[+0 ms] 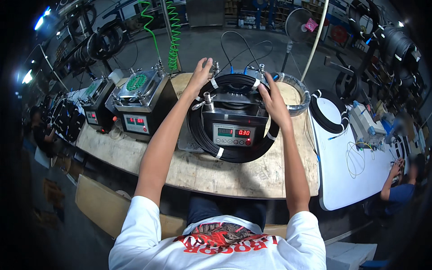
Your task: The recorder is placing a large coil of wire onto a testing machine, securing it, and then operating the machine to test the component before hanging it on a rack.
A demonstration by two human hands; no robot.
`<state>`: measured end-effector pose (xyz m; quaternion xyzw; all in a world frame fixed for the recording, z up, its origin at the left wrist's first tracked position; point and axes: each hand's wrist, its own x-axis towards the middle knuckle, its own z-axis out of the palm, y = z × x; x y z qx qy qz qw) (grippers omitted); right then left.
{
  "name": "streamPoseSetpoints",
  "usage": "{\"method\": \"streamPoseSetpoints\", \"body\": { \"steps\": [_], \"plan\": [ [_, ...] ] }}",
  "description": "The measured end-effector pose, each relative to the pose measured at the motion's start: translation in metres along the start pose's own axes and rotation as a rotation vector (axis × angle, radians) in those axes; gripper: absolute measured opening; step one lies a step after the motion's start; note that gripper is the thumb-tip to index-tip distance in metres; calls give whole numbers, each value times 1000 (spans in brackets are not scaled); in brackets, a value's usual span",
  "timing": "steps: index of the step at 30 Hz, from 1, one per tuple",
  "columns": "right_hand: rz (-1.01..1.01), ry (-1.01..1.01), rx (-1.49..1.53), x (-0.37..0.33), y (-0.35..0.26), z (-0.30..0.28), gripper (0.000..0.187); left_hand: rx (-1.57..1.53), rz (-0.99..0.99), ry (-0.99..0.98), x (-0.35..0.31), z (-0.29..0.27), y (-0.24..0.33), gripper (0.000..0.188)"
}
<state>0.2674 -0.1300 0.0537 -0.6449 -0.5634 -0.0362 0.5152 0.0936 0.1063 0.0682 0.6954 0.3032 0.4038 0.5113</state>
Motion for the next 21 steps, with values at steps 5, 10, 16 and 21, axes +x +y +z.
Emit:
{"method": "streamPoseSetpoints", "body": {
  "steps": [5,10,16,21],
  "plan": [
    [210,220,75,-17,-24,5,43,-183,-252,-8,13,-1,1,58],
    [222,196,123,-15,-26,9,41,-275,-505,-28,77,-5,-35,30],
    [195,232,96,-16,-22,11,40,-626,-685,-7,99,-1,-54,31],
    [200,235,97,-17,-21,6,40,-580,-541,211,78,20,-48,31]
  ]
}}
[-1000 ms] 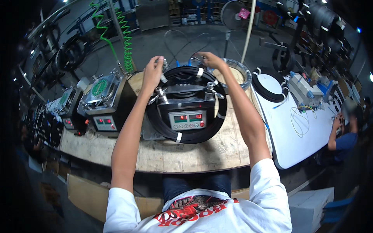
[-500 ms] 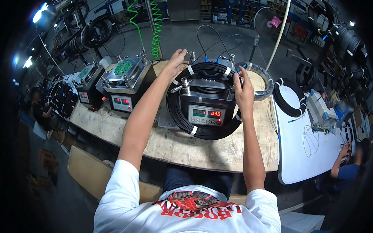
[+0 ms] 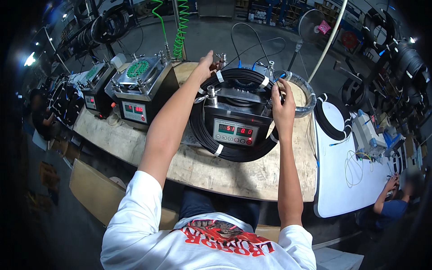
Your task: The recorder is placing a large coil of wire onto a testing machine, securing it, and then operating the machine to test the component before hanging it on a rack.
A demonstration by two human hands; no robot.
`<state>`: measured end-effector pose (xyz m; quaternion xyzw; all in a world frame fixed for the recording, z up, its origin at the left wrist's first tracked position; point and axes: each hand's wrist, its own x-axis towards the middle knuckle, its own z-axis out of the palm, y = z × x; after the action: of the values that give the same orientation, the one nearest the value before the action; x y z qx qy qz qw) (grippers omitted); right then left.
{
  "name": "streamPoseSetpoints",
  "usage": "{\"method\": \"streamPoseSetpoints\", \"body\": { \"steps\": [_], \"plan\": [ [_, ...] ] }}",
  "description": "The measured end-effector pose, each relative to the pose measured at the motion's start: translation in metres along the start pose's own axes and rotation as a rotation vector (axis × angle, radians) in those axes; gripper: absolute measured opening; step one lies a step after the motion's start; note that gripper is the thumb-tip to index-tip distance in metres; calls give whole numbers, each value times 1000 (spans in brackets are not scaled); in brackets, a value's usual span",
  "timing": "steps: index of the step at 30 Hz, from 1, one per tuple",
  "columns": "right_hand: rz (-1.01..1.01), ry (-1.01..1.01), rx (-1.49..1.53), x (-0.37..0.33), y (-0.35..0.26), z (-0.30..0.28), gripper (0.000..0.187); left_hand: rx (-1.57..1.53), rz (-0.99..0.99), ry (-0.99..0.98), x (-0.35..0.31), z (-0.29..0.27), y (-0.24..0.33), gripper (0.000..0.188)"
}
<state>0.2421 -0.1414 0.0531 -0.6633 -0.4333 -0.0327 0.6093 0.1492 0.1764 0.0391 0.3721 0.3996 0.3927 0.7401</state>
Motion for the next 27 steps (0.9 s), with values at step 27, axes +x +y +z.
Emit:
{"method": "streamPoseSetpoints", "body": {
  "steps": [27],
  "plan": [
    [-87,88,-15,-2,5,2,32,670,1263,-26,-128,-59,3,26]
  ]
}}
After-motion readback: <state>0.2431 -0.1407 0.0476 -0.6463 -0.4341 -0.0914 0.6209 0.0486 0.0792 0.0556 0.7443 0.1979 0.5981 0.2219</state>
